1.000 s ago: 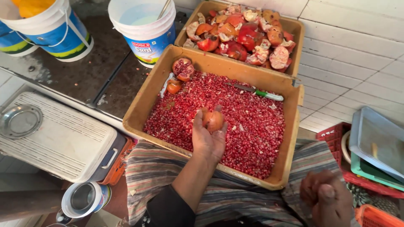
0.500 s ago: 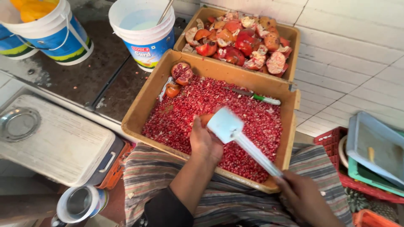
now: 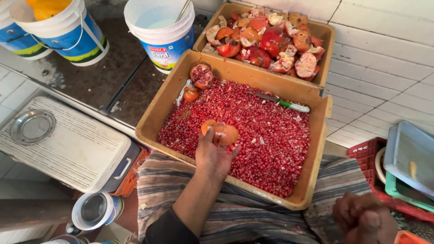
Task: The person sits on the floor and de-seeds pomegranates by striking them with a metal spatula to release the seeds into a large plastic tub. They handle whole pomegranates, cut them open, and repeatedly hit them to separate the arils from the rind, discarding the rinds into a separate container.
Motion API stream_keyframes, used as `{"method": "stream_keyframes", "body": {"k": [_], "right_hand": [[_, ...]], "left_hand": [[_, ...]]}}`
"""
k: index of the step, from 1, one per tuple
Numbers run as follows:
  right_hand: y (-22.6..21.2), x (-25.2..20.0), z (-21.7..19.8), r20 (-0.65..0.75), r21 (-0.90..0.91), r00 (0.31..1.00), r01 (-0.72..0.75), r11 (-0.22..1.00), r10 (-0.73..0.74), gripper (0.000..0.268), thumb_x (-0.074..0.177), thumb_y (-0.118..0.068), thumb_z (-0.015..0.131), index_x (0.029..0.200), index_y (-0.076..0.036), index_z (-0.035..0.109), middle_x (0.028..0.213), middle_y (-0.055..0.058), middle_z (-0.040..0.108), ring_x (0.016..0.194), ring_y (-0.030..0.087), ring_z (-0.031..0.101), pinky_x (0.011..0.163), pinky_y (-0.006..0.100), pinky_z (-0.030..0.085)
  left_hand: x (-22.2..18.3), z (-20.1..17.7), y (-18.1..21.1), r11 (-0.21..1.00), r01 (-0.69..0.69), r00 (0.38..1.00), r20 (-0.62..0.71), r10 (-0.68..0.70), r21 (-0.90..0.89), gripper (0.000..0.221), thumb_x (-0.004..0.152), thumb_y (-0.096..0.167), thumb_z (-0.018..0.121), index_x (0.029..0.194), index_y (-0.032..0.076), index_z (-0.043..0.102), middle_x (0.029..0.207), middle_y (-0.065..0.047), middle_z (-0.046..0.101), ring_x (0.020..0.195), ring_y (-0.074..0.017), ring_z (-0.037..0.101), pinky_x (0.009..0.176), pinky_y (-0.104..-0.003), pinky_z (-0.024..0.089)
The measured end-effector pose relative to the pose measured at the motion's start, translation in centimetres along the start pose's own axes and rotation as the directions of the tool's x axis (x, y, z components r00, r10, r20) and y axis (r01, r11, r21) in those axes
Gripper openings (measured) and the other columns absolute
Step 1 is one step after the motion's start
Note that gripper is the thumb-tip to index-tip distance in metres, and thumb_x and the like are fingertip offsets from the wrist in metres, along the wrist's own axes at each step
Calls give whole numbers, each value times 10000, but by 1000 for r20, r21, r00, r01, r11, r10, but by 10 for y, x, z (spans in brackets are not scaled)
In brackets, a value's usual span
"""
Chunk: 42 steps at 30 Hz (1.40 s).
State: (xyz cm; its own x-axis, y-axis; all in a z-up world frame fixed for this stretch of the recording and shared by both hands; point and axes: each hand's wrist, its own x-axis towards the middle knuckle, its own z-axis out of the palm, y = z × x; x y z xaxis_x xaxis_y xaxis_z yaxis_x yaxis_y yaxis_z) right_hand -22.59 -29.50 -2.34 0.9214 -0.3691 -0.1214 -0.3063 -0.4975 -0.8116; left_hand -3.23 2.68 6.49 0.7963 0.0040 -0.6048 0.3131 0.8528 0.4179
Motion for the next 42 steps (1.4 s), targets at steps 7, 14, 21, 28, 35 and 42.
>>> {"method": "stream_keyframes", "body": {"k": [7,14,21,28,35,42], "right_hand": [[-54,19,16,261,-136,921,331,934,-288,315,960,-321,579,1056,-30,654,594,24,589,534,133,554,543,301,455],[43,28,65,103,778,984,9,629,-142,327,1059,-301,502,902,-16,537,658,-43,376,540,74,358,470,260,282],[61,35,69,157,758,977,-24,651,-146,365,1049,-330,510,857,-21,535,642,-23,377,532,94,360,471,269,287],[30,32,62,213,732,970,-79,677,-118,363,1047,-332,503,858,-22,526,663,-10,387,565,96,357,492,266,300],[27,31,57,197,755,967,-43,654,-163,378,1077,-321,483,852,-18,502,684,-10,384,574,99,353,495,272,314],[10,25,51,195,668,974,-47,742,-114,327,1051,-294,499,885,-18,552,690,-34,393,596,84,360,514,256,317]], "left_hand": [[32,-13,-25,999,30,996,87,-31,14,297,1074,327,398,1170,123,591,1178,-91,672,972,-222,630,842,-393,501],[209,146,11,882,-435,762,596,254,180,546,1080,597,552,1229,73,588,1015,-5,615,989,-181,522,932,-401,388],[298,119,123,-415,-519,731,640,238,747,697,981,673,531,1078,24,766,1065,-213,773,1063,-339,743,970,-472,546],[303,-32,121,-789,-162,878,452,158,592,448,896,356,662,1249,80,659,1329,-225,580,1156,-410,634,936,-527,532],[260,-18,113,-739,-36,935,283,212,672,424,957,402,670,1279,126,662,1339,-177,576,1226,-370,627,977,-499,539],[197,-22,91,-413,-425,803,546,238,806,471,797,326,853,1136,88,629,1039,-138,674,1003,-314,654,852,-487,553]]}}
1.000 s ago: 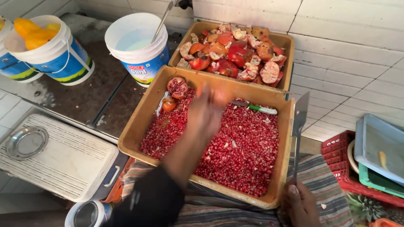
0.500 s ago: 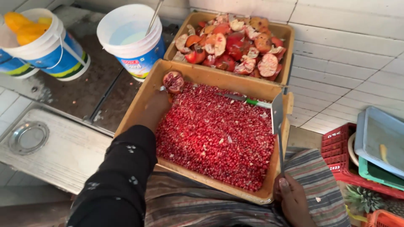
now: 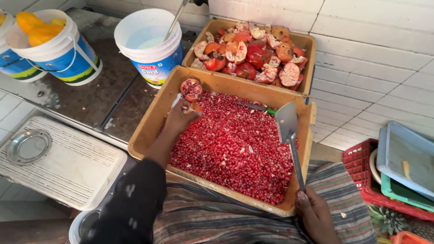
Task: The person sits on the floor and de-seeds pomegranates by striking them with a metal spatula to release the seeds into a large plastic tub. They handle whole pomegranates, cut them open, and repeatedly hit them to separate the arils from the rind, discarding the rinds into a separate container.
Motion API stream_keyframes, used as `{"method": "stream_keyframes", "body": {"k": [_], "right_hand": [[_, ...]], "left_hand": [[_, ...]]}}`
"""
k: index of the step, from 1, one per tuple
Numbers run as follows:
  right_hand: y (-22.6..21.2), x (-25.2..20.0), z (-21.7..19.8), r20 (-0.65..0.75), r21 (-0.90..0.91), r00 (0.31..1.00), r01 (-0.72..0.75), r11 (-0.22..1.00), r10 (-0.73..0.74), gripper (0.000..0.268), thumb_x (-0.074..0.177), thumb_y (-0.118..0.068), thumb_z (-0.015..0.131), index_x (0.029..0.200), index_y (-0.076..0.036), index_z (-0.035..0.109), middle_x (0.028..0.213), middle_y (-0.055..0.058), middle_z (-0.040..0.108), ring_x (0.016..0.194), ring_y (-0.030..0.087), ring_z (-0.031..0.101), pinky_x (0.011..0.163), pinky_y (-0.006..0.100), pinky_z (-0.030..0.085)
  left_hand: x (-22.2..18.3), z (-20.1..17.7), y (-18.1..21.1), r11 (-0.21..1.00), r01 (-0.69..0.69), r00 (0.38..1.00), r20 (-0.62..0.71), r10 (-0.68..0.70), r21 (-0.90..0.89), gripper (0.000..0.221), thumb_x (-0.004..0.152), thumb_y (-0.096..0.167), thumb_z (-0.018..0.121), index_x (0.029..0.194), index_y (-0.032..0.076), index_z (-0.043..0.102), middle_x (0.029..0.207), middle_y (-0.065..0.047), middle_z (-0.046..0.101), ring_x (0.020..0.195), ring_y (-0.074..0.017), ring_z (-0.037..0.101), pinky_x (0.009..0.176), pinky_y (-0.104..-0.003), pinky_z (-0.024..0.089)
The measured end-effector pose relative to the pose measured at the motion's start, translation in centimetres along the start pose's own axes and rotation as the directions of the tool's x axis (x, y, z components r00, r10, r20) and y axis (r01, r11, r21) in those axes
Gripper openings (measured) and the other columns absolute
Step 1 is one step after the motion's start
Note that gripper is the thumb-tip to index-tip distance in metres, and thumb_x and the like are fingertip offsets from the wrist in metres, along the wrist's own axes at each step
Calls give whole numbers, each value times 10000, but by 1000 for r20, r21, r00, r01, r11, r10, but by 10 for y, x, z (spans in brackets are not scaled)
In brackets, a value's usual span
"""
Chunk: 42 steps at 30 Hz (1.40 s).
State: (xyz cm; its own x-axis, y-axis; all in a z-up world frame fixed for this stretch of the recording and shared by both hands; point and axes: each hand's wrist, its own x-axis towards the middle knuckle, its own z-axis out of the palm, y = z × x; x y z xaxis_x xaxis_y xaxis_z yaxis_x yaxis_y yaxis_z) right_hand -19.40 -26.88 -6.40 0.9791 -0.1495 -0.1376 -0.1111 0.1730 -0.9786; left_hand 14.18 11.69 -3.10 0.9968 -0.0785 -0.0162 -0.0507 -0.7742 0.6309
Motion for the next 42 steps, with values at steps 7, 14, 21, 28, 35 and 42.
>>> {"method": "stream_keyframes", "body": {"k": [7,14,21,28,35,42], "right_hand": [[-68,-10,9,108,-404,966,257,878,-233,236,973,-258,566,906,-69,692,718,6,598,654,150,565,582,308,473],[-54,16,2,101,-672,994,105,733,-49,259,911,-249,650,998,-17,727,792,55,672,706,174,634,631,328,509],[-61,27,21,5,-219,996,86,972,-87,252,1039,-286,506,1006,-61,614,666,2,501,575,97,445,497,286,362],[-49,68,47,-116,-141,993,18,990,-34,340,1075,-313,459,854,-57,500,612,-14,420,498,96,379,441,295,305],[-66,50,69,-70,-589,939,234,774,-337,360,1065,-326,456,883,-43,583,598,23,532,511,115,509,500,312,404],[-61,47,69,-109,-580,938,209,787,-330,335,1067,-299,481,886,-34,575,641,43,559,552,110,497,512,312,399]], "left_hand": [[-125,18,70,-199,216,959,246,-138,-956,158,1030,216,572,1080,71,609,986,-116,665,848,-249,680,728,-374,620],[-147,44,97,-496,272,889,413,-199,-824,266,1080,342,398,1071,130,558,1046,-105,670,878,-267,660,782,-414,579],[-144,50,118,-431,364,813,508,-286,-826,312,1069,349,393,1097,136,619,1016,-68,675,846,-217,605,741,-396,511],[79,-43,214,30,-124,981,-118,154,-992,588,982,546,600,1391,164,421,1271,-53,586,1094,-224,549,898,-500,444],[145,-77,37,983,-39,999,13,42,-178,342,962,408,642,855,85,669,667,-46,661,579,-184,635,517,-339,494],[77,10,-70,917,-5,984,163,-66,399,399,779,196,764,1175,214,723,1064,-137,730,1032,-318,699,858,-480,554]]}}
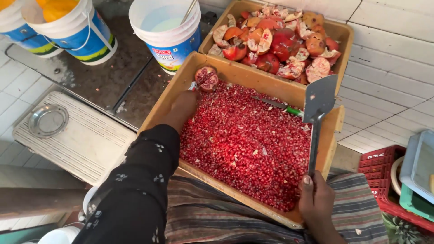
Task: The person sits on the floor and de-seeds pomegranates by striking them with a metal spatula to release the seeds into a large plastic tub. They handle whole pomegranates, cut them open, and repeatedly hit them to separate the arils from the rind, discarding the rinds into a separate container.
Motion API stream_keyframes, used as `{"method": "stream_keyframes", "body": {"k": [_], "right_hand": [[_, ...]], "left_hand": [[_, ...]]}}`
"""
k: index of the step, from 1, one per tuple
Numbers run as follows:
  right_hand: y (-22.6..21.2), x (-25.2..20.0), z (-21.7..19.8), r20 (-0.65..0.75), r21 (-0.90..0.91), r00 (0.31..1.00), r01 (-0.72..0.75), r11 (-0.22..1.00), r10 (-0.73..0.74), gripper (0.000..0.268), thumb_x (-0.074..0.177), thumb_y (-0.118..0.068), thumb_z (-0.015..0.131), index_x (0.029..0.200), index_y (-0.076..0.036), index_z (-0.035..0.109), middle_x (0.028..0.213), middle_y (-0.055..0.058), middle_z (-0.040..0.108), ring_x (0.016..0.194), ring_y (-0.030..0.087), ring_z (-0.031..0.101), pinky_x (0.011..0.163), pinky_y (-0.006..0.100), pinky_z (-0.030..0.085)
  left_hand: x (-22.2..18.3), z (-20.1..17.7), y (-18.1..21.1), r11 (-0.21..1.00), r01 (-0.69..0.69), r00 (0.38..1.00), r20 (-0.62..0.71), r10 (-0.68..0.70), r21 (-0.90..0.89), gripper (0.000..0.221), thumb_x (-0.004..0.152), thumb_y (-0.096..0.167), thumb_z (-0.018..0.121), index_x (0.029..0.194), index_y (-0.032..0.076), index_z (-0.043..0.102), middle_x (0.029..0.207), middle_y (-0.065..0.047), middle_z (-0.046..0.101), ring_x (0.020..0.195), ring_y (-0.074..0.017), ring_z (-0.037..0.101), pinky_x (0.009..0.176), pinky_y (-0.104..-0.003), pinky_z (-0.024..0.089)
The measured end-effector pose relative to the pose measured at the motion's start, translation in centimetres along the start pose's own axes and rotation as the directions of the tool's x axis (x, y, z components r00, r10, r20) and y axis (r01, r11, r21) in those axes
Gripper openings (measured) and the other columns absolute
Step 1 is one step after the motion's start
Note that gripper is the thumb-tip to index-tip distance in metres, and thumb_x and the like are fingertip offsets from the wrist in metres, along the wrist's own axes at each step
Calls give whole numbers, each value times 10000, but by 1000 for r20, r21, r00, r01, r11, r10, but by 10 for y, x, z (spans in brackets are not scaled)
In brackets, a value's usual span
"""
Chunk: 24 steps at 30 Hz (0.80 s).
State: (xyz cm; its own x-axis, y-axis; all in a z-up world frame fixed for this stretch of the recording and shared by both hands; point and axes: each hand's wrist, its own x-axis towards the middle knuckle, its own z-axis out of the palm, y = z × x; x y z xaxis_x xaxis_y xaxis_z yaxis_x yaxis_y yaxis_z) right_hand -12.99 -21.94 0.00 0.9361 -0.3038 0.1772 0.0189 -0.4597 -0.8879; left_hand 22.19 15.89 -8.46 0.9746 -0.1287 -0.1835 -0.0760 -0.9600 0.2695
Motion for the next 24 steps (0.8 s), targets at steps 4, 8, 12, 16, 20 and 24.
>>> {"method": "stream_keyframes", "body": {"k": [4,8,12,16,20,24], "right_hand": [[3,0,-1,-19,-82,1000,-18,996,16,334,1045,-304,496,877,-31,587,607,40,564,514,121,512,496,322,401],[9,-2,0,-32,-66,999,-27,997,25,330,1037,-303,505,877,-27,593,595,42,558,509,136,506,490,329,402],[10,-3,0,-20,-83,1000,-20,996,18,323,1031,-299,511,877,-29,601,599,45,559,519,141,518,501,333,411],[12,-2,-1,-38,-114,999,0,994,-4,309,1019,-295,516,886,-33,612,600,41,564,524,138,534,514,331,424],[13,-5,-2,-38,-74,999,-16,997,13,313,1027,-295,517,886,-32,609,606,45,549,534,146,515,517,333,415],[10,-4,0,-23,-79,999,-25,997,23,302,1016,-295,522,901,-31,613,600,48,547,525,150,516,512,336,415]], "left_hand": [[-4,1,14,995,-47,996,-85,40,-88,264,951,230,631,1188,226,746,1184,-174,696,1082,-376,672,896,-514,537],[12,11,23,953,-178,958,-265,111,-244,218,915,276,690,1076,139,744,1000,-180,749,978,-365,723,890,-463,581],[-2,7,48,960,-92,985,-163,49,-266,282,797,346,811,923,103,744,929,-165,741,931,-362,713,854,-480,556],[23,20,53,957,-164,962,-253,102,-239,241,765,227,795,945,83,726,942,-196,741,933,-374,720,851,-483,570],[27,-9,89,861,-369,909,-327,257,-349,259,753,168,763,1001,102,728,942,-189,745,909,-366,725,825,-470,575],[62,18,114,749,-639,729,-448,518,-175,267,722,132,778,990,129,777,930,-208,728,918,-403,697,846,-492,558]]}}
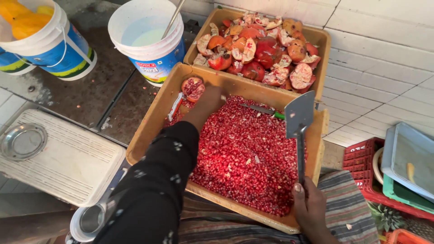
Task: The person sits on the floor and de-seeds pomegranates by striking them with a metal spatula to release the seeds into a large plastic tub. They handle whole pomegranates, cut them open, and repeatedly hit them to separate the arils from the rind, discarding the rinds into a separate container.
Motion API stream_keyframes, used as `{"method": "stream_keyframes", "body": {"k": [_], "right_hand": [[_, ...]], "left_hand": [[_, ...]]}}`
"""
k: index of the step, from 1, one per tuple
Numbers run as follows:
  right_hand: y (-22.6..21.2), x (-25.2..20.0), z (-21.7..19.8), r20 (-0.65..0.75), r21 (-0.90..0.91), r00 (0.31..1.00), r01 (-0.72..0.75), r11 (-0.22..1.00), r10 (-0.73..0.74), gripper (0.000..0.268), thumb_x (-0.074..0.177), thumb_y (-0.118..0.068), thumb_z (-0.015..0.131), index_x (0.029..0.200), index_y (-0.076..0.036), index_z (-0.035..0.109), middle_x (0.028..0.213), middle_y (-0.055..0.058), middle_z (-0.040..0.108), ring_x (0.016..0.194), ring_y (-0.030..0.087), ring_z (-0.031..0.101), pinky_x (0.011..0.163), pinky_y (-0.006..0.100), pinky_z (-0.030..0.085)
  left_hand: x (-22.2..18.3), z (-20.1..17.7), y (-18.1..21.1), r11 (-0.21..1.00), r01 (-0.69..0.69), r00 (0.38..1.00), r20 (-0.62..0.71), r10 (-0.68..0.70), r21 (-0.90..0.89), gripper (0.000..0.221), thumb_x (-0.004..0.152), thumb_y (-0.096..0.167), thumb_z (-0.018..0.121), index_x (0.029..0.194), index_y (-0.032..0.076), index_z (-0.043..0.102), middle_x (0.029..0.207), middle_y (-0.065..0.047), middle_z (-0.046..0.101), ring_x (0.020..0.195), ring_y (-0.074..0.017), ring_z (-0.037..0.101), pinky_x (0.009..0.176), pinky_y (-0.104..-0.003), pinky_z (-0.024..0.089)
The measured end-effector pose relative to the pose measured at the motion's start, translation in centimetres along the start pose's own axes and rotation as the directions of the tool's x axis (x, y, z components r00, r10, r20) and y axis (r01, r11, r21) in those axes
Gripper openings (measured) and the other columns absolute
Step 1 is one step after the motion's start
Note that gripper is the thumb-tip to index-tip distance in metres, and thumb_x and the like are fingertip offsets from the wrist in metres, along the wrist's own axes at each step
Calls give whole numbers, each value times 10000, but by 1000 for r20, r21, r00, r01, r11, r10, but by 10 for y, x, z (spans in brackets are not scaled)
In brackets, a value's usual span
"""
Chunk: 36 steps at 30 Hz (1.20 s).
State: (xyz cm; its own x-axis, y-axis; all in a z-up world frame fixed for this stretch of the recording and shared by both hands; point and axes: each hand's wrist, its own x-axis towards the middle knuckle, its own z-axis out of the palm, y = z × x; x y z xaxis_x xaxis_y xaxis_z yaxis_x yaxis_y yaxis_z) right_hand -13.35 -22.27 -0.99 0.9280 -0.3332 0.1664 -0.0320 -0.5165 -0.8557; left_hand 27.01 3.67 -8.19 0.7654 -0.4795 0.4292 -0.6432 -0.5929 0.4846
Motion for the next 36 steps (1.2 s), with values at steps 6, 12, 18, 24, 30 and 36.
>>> {"method": "stream_keyframes", "body": {"k": [6,12,18,24,30,36], "right_hand": [[1,-1,-2,-5,-14,1000,-23,1000,23,303,1008,-303,521,896,-35,607,596,54,555,521,149,528,511,337,428],[-8,2,-3,23,-31,1000,-6,999,7,335,1011,-329,514,865,-40,598,578,51,543,503,154,524,498,349,415],[-9,-1,-3,5,22,999,36,999,-36,362,1051,-344,502,866,-43,581,618,20,525,543,115,497,519,315,396],[-11,-3,-6,8,99,1000,11,995,-12,350,1058,-348,503,898,-48,585,650,-7,522,582,79,465,528,287,387],[-22,-2,-8,57,39,998,27,999,-29,349,1058,-350,503,918,-40,584,660,0,534,583,88,486,537,295,403],[-17,-2,-8,62,26,998,30,999,-32,358,1063,-349,502,925,-31,590,655,8,539,579,97,498,543,300,408]], "left_hand": [[42,-1,5,975,77,916,372,-152,208,134,783,79,759,908,122,784,911,-167,751,869,-347,715,787,-452,576],[128,-97,33,950,248,949,247,-199,-188,322,970,287,690,1159,27,678,949,-205,737,823,-303,755,721,-450,602],[63,-72,138,958,281,956,-95,-276,48,505,813,161,721,1261,7,546,1190,-239,645,1088,-425,628,829,-514,499],[-111,-54,284,971,-209,669,741,55,116,561,790,553,741,1282,290,685,1420,-96,545,1361,-362,427,1102,-637,273],[-131,-59,248,915,-335,669,740,65,223,587,845,629,658,1294,252,677,1456,-95,509,1405,-309,389,1156,-662,229],[-122,-84,189,932,-213,768,640,-27,294,573,759,572,732,1247,272,699,1459,-76,511,1383,-324,404,1075,-701,304]]}}
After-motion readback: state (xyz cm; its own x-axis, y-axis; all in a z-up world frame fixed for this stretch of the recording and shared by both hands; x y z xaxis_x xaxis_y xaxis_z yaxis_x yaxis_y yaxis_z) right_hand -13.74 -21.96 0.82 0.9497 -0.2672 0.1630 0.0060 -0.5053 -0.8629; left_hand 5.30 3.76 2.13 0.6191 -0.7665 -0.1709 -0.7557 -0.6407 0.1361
